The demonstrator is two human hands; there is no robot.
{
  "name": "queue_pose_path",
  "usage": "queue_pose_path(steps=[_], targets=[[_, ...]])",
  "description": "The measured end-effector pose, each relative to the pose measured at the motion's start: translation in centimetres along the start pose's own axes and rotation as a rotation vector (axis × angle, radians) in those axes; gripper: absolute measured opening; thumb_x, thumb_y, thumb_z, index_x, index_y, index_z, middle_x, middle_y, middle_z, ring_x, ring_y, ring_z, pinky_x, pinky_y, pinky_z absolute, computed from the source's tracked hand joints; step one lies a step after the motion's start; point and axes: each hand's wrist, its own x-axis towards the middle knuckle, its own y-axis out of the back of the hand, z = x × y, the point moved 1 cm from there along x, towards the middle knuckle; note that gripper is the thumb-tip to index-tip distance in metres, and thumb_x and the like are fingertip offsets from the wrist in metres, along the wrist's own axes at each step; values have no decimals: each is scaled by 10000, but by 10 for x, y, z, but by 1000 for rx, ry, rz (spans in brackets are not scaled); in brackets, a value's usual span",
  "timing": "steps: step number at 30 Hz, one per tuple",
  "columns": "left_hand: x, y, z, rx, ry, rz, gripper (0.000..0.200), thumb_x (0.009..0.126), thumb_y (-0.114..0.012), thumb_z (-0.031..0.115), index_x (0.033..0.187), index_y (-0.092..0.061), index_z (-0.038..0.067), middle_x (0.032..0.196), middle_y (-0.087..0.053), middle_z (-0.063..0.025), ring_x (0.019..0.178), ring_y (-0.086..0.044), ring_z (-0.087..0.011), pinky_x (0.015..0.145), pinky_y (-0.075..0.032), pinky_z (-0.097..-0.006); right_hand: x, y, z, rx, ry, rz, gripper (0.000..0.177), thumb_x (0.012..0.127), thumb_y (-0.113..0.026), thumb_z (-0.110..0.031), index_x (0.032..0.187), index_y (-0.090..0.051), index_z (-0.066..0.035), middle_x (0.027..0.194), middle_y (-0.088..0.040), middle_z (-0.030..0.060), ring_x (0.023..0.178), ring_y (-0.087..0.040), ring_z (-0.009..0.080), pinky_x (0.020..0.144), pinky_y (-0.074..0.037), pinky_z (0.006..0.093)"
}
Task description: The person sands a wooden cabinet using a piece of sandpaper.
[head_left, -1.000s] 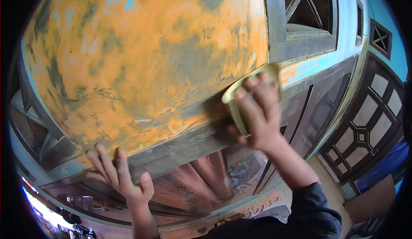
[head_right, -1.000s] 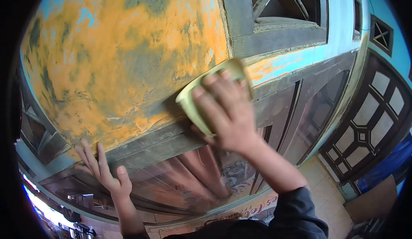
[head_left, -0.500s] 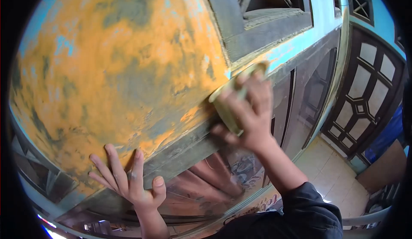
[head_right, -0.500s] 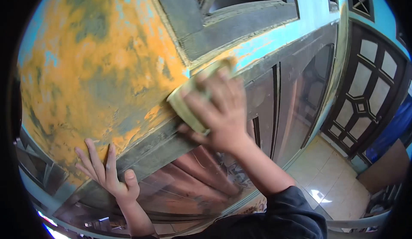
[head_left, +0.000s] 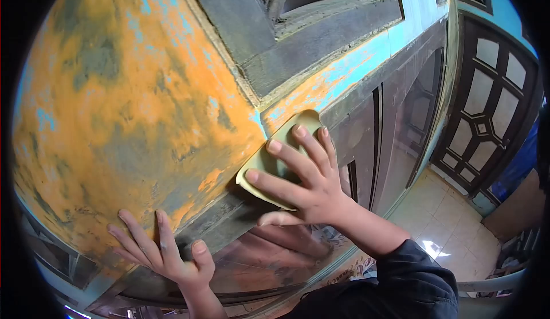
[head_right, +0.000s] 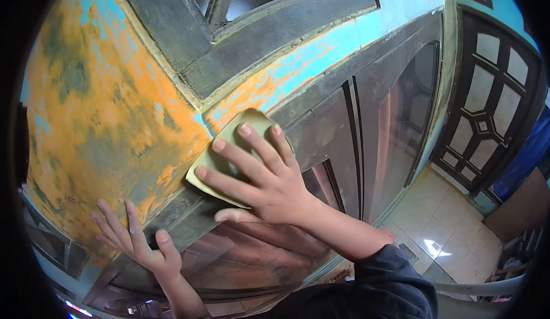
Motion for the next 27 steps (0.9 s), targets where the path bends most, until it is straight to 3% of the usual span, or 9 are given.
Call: queue_pose_path(steps=[1,5,9,13,17,21,23,24,27], targets=[[0,-2,3,-9,-5,9,666,1028,-346,563,1438,-565,85,1606,-346,-240,1510,-199,-506,1170,-30,-699,-2,-1,0,-7,39,-7,710,859,-560,-755,1347,-644,-247,1537,-439,145,1456,-329,406,1210,-165,568],[-3,-7,17,-17,-36,-15,635,1025,-350,557,1401,-605,114,1581,-372,-266,1505,-189,-525,1167,0,-699,21,14,40,-29,-278,138,689,888,-529,-743,1345,-650,-241,1491,-480,137,1450,-344,398,1206,-173,575],[-4,-12,21,-37,1,8,594,1026,-348,543,1366,-635,150,1559,-383,-302,1505,-163,-541,1173,44,-686,13,2,3,0,23,-5,662,884,-529,-746,1344,-651,-286,1541,-451,133,1473,-324,381,1233,-126,562],[-3,-15,20,12,-24,46,621,1027,-355,543,1374,-635,111,1579,-391,-245,1500,-220,-516,1155,-13,-722,18,21,66,-21,-280,127,707,858,-602,-715,1333,-660,-195,1511,-461,170,1459,-332,398,1200,-155,592],[-3,-18,21,12,-20,75,609,1031,-352,533,1376,-631,116,1580,-393,-240,1499,-228,-512,1156,-23,-724,8,9,21,45,-75,5,631,873,-585,-718,1317,-675,-278,1498,-485,144,1492,-304,392,1244,-95,545],[-4,-19,19,27,-33,87,602,1035,-348,524,1379,-625,115,1578,-396,-239,1496,-233,-513,1157,-31,-723,15,22,96,-36,-229,215,674,844,-671,-655,1331,-655,-190,1471,-473,192,1428,-365,449,1152,-253,614],[-5,-20,20,29,-23,92,601,1037,-347,522,1379,-624,114,1577,-398,-240,1495,-236,-514,1158,-34,-722,17,18,84,-88,-161,207,772,877,-612,-686,1327,-618,-58,1493,-412,248,1371,-405,496,1118,-290,639],[-5,-21,20,26,-17,94,600,1038,-346,522,1378,-625,114,1576,-398,-241,1494,-238,-514,1159,-35,-722,15,16,59,56,-193,141,679,842,-659,-674,1341,-648,-213,1514,-443,185,1459,-328,431,1183,-212,608],[-7,-22,21,26,-19,101,598,1040,-343,521,1378,-623,114,1574,-400,-244,1491,-244,-516,1159,-41,-721,0,10,36,23,2,2,672,854,-611,-706,1341,-654,-245,1515,-468,139,1458,-338,420,1215,-175,577]])
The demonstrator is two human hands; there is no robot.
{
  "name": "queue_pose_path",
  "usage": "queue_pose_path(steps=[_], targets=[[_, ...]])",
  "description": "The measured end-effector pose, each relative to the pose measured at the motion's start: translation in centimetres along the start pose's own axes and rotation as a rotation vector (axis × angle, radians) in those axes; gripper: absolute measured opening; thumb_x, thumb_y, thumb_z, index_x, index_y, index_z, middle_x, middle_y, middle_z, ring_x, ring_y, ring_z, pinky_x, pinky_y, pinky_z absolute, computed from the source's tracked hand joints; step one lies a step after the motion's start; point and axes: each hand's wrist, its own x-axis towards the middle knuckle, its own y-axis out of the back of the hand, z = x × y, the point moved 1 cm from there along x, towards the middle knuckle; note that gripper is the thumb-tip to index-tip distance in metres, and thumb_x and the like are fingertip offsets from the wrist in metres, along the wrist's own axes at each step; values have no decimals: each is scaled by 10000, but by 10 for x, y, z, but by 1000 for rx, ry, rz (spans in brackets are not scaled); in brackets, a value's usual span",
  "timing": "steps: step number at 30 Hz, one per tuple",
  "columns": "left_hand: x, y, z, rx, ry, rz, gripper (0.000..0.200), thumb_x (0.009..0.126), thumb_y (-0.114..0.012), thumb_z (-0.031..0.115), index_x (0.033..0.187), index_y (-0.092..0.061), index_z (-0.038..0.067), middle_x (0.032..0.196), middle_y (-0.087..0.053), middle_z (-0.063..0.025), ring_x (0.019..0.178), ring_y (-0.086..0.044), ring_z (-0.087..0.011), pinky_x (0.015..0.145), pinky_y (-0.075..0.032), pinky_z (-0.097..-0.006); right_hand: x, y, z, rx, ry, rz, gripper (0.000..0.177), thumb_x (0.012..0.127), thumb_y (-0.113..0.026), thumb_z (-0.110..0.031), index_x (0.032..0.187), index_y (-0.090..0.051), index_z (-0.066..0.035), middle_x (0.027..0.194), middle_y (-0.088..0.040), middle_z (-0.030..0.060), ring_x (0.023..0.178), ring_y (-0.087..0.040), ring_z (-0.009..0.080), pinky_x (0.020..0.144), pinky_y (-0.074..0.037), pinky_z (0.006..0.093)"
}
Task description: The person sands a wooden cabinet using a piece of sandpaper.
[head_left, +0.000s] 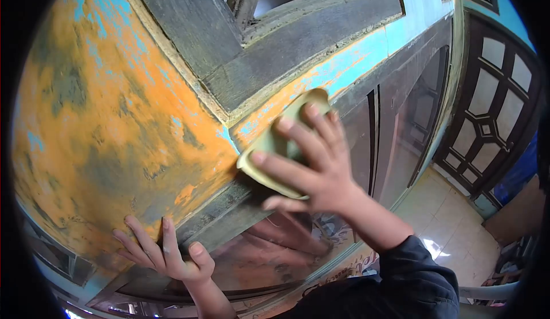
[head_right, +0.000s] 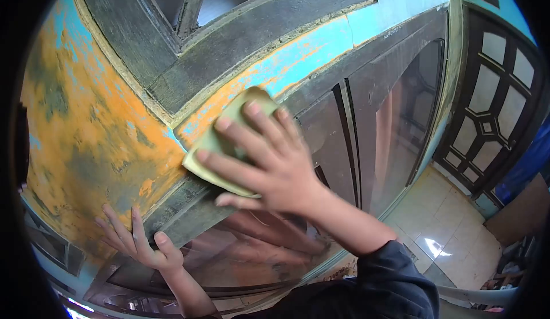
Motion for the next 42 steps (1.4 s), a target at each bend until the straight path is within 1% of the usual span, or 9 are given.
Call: queue_pose_path(steps=[5,9,13,17,22,26,32,36,42], targets=[[2,1,3,-20,5,-3,513,1037,-355,465,1338,-608,136,1530,-422,-307,1483,-225,-549,1183,-13,-686,7,11,53,-36,-256,244,716,854,-628,-684,1331,-660,-151,1506,-436,212,1439,-327,469,1174,-234,601],[1,-1,3,-25,15,11,505,1035,-353,464,1345,-608,156,1530,-427,-301,1484,-227,-546,1183,-18,-687,-1,4,3,-11,-83,0,558,916,-532,-707,1331,-660,-357,1529,-461,104,1475,-333,367,1228,-151,567],[0,-1,2,-29,4,15,505,1034,-355,463,1347,-611,161,1529,-430,-298,1485,-231,-542,1185,-25,-684,9,17,56,-112,-222,157,675,870,-634,-639,1361,-638,-175,1450,-494,182,1409,-387,430,1164,-228,595],[-1,-1,2,-18,16,12,505,1034,-354,464,1336,-618,157,1525,-439,-293,1484,-238,-536,1187,-33,-681,3,2,-2,7,-9,1,607,876,-615,-667,1313,-676,-251,1464,-495,157,1449,-350,416,1182,-207,591],[0,0,3,-28,18,10,510,1032,-363,474,1324,-625,148,1522,-448,-286,1486,-244,-527,1193,-38,-670,20,13,52,-4,-291,231,675,863,-624,-675,1328,-665,-188,1500,-451,176,1443,-347,420,1164,-226,603],[0,0,4,-32,20,23,518,1030,-369,487,1292,-647,137,1508,-468,-282,1487,-243,-523,1199,-39,-660,15,0,-21,48,-112,-17,641,899,-536,-735,1307,-676,-260,1475,-500,150,1476,-313,397,1246,-84,547],[-2,-2,3,-59,32,35,534,1026,-374,515,1243,-674,130,1493,-489,-275,1487,-245,-522,1202,-33,-656,30,0,24,25,-265,284,688,891,-600,-673,1368,-636,-178,1526,-409,203,1463,-290,443,1184,-185,604],[-2,0,1,-33,-3,17,558,1035,-360,500,1295,-658,106,1507,-477,-269,1476,-273,-519,1199,-60,-653,17,1,-11,-17,-45,-62,671,842,-612,-742,1322,-672,-278,1545,-399,192,1506,-236,413,1218,-107,584],[-1,1,1,-53,-3,20,551,1029,-381,484,1246,-681,76,1464,-519,-280,1475,-283,-518,1210,-54,-631,15,1,24,-12,-215,160,777,881,-653,-631,1454,-530,-121,1563,-302,250,1476,-243,474,1178,-196,622]])
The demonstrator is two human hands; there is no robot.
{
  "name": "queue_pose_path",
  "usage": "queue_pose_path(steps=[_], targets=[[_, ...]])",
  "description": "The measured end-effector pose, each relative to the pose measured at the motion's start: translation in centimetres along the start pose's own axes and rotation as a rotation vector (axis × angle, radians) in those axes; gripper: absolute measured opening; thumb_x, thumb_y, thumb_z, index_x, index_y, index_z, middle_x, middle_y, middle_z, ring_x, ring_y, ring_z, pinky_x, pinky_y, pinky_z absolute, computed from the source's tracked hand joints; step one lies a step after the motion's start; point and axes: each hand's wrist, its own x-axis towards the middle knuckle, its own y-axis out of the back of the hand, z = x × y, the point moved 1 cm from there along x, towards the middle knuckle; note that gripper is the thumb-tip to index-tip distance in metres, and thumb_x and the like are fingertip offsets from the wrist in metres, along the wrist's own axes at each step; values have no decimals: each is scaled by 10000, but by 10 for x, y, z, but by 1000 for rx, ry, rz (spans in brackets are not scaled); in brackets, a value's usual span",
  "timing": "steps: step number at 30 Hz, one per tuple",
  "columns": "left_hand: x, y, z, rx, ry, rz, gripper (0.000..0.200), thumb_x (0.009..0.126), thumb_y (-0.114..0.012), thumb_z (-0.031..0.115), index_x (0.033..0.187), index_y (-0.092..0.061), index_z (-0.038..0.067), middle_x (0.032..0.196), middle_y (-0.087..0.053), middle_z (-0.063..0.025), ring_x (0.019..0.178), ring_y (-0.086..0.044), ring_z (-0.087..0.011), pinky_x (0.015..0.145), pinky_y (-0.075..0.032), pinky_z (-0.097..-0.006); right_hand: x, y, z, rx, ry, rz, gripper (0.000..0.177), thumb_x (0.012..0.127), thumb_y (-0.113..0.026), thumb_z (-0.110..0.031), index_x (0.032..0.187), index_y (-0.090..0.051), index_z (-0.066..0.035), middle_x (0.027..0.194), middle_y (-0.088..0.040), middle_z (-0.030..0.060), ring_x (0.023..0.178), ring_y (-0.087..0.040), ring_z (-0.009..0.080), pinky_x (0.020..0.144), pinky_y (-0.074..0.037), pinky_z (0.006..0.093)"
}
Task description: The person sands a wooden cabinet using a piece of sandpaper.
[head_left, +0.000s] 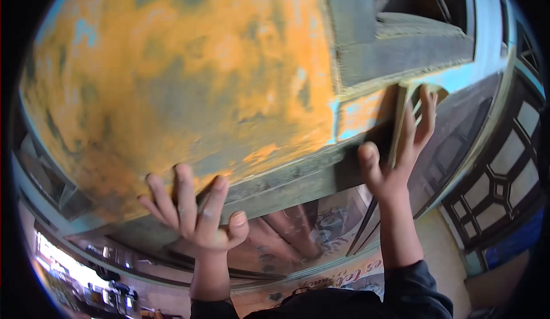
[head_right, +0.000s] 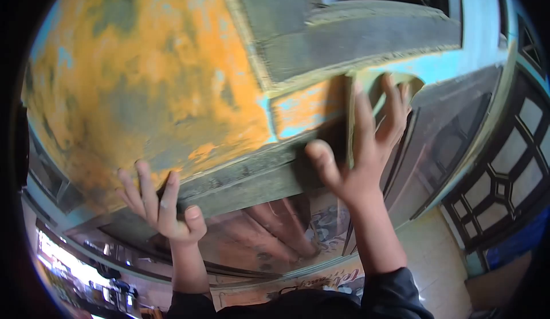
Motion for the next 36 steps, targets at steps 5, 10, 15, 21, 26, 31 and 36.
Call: queue_pose_path(steps=[5,10,15,21,26,31,36], targets=[[1,4,1,38,37,-91,573,1000,-431,514,1288,-673,81,1505,-494,-242,1499,-249,-491,1211,-17,-626,-18,-7,-25,-50,112,-145,798,872,-597,-719,1444,-549,-165,1580,-267,267,1488,-193,498,1181,-130,651],[11,30,-15,78,77,-289,641,983,-456,547,1438,-570,110,1602,-355,-237,1520,-188,-486,1191,-9,-660,-15,-2,-58,-36,196,-329,681,898,-535,-739,1405,-608,-289,1602,-268,214,1512,-153,460,1207,-55,631],[41,51,-77,185,54,-211,696,978,-478,543,1531,-451,122,1649,-267,-212,1523,-188,-474,1181,-91,-670,-25,-8,-88,5,286,-411,613,879,-561,-728,1389,-615,-393,1593,-333,176,1497,-192,496,1191,-69,669],[65,63,-122,281,-29,-166,683,997,-423,583,1532,-462,160,1642,-309,-156,1511,-240,-440,1179,-150,-656,-21,-8,-103,-14,265,-444,665,842,-593,-748,1399,-607,-385,1629,-265,179,1498,-161,518,1154,-100,718],[63,73,-131,224,-44,-226,657,1000,-418,594,1521,-483,199,1634,-330,-146,1505,-264,-430,1182,-161,-643,-20,-15,-131,-17,287,-461,658,846,-598,-741,1402,-603,-388,1628,-267,177,1504,-147,513,1152,-84,722],[46,80,-141,196,-35,-252,615,1000,-431,566,1512,-494,231,1635,-333,-137,1505,-270,-424,1188,-137,-645,-6,-38,-176,-43,346,-417,636,849,-610,-712,1414,-587,-421,1617,-312,149,1511,-155,494,1169,-63,699],[42,80,-141,175,-15,-239,603,993,-443,559,1512,-494,256,1637,-337,-123,1510,-271,-405,1192,-123,-645,2,-40,-200,-68,300,-436,627,837,-647,-683,1410,-587,-434,1611,-334,141,1513,-165,483,1170,-91,695]])
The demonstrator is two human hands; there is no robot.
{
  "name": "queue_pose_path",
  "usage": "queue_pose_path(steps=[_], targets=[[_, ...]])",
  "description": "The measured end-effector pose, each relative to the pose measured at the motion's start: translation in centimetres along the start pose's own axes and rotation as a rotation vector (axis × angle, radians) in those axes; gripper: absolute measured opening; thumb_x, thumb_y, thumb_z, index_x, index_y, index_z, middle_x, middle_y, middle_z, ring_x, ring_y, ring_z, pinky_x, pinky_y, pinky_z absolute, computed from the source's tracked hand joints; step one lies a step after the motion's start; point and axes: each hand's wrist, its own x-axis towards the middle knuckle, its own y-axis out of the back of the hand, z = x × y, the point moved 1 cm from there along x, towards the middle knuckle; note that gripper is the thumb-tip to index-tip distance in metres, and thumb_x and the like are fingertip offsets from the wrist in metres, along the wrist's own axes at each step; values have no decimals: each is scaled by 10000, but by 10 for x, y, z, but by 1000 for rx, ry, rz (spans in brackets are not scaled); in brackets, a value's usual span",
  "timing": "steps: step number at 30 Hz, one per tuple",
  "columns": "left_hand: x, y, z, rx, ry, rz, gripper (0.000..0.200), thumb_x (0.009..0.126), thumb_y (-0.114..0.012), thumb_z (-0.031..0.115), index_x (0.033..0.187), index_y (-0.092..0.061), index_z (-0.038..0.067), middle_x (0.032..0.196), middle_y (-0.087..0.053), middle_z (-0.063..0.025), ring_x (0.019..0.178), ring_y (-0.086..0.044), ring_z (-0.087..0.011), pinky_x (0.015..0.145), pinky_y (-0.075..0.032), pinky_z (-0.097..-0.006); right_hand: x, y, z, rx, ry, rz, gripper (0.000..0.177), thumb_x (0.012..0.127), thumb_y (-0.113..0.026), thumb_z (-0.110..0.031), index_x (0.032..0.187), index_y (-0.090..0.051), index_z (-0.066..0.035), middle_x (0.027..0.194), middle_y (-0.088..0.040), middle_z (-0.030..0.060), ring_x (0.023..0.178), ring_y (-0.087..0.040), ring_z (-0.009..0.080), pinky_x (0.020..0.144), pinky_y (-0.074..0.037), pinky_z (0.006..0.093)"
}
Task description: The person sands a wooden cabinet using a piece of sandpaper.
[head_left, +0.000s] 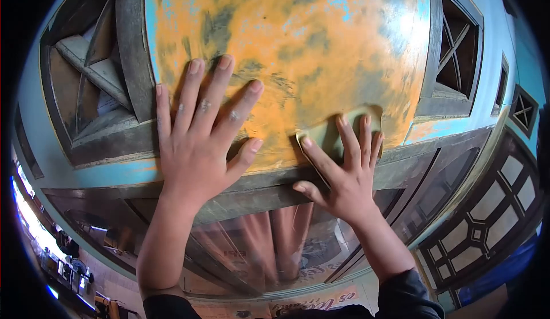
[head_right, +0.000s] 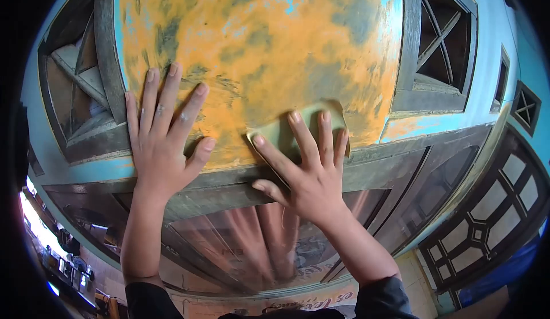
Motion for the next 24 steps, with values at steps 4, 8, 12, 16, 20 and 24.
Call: queue_pose_path(steps=[4,8,12,16,20,24], targets=[[-1,-4,1,-30,34,53,575,986,-464,534,1510,-494,299,1639,-346,-85,1516,-278,-366,1201,-120,-633,-34,-10,6,-41,-60,14,637,822,-710,-627,1408,-596,-406,1625,-299,154,1520,-161,479,1175,-115,681],[-2,-2,1,-65,36,53,569,977,-483,508,1512,-490,312,1644,-337,-70,1522,-271,-345,1208,-116,-627,-3,3,-10,10,-138,61,651,827,-733,-584,1409,-610,-317,1630,-268,177,1527,-129,482,1180,-108,678],[-2,-3,1,-69,32,53,577,966,-506,488,1518,-479,320,1652,-321,-54,1528,-255,-335,1212,-112,-627,-24,-8,-22,34,-191,45,653,839,-731,-568,1421,-602,-299,1624,-258,201,1528,-99,496,1174,-92,693],[-3,-3,1,-73,33,62,585,961,-516,479,1522,-471,323,1654,-317,-51,1530,-252,-331,1213,-114,-623,-6,-2,-31,32,-192,34,672,846,-729,-556,1447,-573,-300,1630,-242,204,1524,-99,504,1161,-100,712],[-2,-3,1,-74,31,60,580,964,-513,477,1521,-474,322,1652,-322,-52,1529,-256,-330,1210,-122,-623,11,-1,-34,30,-154,78,663,855,-726,-541,1452,-567,-300,1642,-228,199,1522,-107,507,1149,-114,721],[-4,-3,0,-87,27,69,568,968,-508,472,1515,-482,324,1649,-329,-49,1527,-262,-326,1209,-132,-616,-16,-10,-42,30,-163,44,654,858,-719,-543,1448,-569,-306,1640,-236,197,1512,-134,509,1146,-117,722]])
